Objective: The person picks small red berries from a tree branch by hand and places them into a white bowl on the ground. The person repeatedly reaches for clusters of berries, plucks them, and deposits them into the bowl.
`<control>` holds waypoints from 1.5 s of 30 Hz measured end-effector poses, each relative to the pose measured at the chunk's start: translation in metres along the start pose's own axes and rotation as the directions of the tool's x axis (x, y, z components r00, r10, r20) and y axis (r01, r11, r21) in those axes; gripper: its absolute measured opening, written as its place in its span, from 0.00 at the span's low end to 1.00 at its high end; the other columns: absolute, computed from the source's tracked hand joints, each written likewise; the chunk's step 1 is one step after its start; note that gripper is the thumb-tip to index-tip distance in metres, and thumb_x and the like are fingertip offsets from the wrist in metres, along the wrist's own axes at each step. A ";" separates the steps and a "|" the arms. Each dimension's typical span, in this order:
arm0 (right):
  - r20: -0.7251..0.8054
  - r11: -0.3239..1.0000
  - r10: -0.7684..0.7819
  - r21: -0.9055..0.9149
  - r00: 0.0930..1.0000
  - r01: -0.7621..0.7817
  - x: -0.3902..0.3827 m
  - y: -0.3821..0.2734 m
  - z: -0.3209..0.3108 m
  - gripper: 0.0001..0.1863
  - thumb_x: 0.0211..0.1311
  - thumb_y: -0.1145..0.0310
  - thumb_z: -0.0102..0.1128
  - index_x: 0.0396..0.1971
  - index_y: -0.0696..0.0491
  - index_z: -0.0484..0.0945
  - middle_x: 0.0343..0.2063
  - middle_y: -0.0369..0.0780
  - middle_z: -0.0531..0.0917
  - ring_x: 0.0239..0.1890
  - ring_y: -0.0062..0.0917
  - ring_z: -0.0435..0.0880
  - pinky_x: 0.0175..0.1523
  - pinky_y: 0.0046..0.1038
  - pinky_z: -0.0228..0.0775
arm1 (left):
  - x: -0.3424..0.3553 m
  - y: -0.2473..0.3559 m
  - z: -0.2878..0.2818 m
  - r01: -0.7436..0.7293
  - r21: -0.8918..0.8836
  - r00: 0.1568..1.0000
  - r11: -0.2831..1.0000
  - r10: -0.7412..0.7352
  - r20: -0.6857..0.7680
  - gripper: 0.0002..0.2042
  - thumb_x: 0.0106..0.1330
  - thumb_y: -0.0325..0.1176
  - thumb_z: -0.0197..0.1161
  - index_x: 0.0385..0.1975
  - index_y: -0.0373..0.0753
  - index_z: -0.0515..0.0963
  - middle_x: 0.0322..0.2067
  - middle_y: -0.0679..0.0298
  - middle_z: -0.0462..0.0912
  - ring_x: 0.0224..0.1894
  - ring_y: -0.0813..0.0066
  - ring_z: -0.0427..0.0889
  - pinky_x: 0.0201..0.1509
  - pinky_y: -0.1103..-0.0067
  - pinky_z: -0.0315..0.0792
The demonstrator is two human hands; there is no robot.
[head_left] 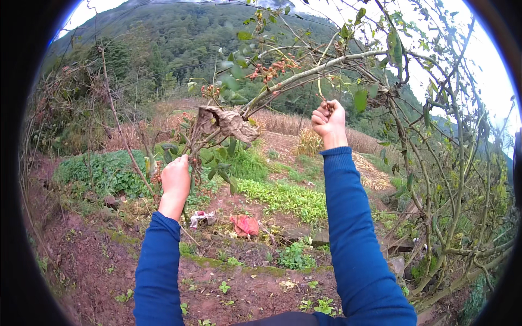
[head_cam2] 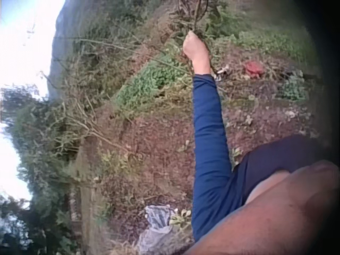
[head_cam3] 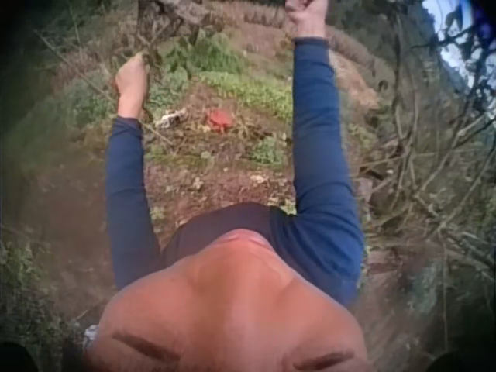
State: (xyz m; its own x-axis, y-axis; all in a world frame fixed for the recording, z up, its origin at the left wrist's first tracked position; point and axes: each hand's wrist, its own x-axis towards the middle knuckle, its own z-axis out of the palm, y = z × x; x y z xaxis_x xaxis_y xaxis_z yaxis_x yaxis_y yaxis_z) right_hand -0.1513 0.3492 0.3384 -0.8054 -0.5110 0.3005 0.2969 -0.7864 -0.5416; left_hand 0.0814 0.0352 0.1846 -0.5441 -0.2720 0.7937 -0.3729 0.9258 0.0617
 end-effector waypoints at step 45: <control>0.187 0.954 -0.300 0.066 0.936 0.292 0.057 0.027 0.066 0.08 0.63 0.65 0.46 0.28 0.52 0.71 0.11 0.29 0.60 0.08 0.12 0.54 0.11 0.17 0.42 | -0.016 0.011 0.010 0.009 -0.022 0.997 1.000 -0.010 -0.078 0.10 0.54 0.24 0.51 0.36 0.37 0.72 0.29 0.59 0.78 0.33 0.64 0.79 0.34 0.74 0.74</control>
State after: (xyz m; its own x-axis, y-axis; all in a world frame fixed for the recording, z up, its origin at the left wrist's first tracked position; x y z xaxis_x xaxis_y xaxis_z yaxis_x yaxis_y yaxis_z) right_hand -0.1555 0.2756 0.3927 -0.7463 -0.3074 0.5903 0.0814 -0.9224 -0.3774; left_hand 0.0788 0.0467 0.1667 -0.4803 -0.2604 0.8376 -0.3607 0.9291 0.0821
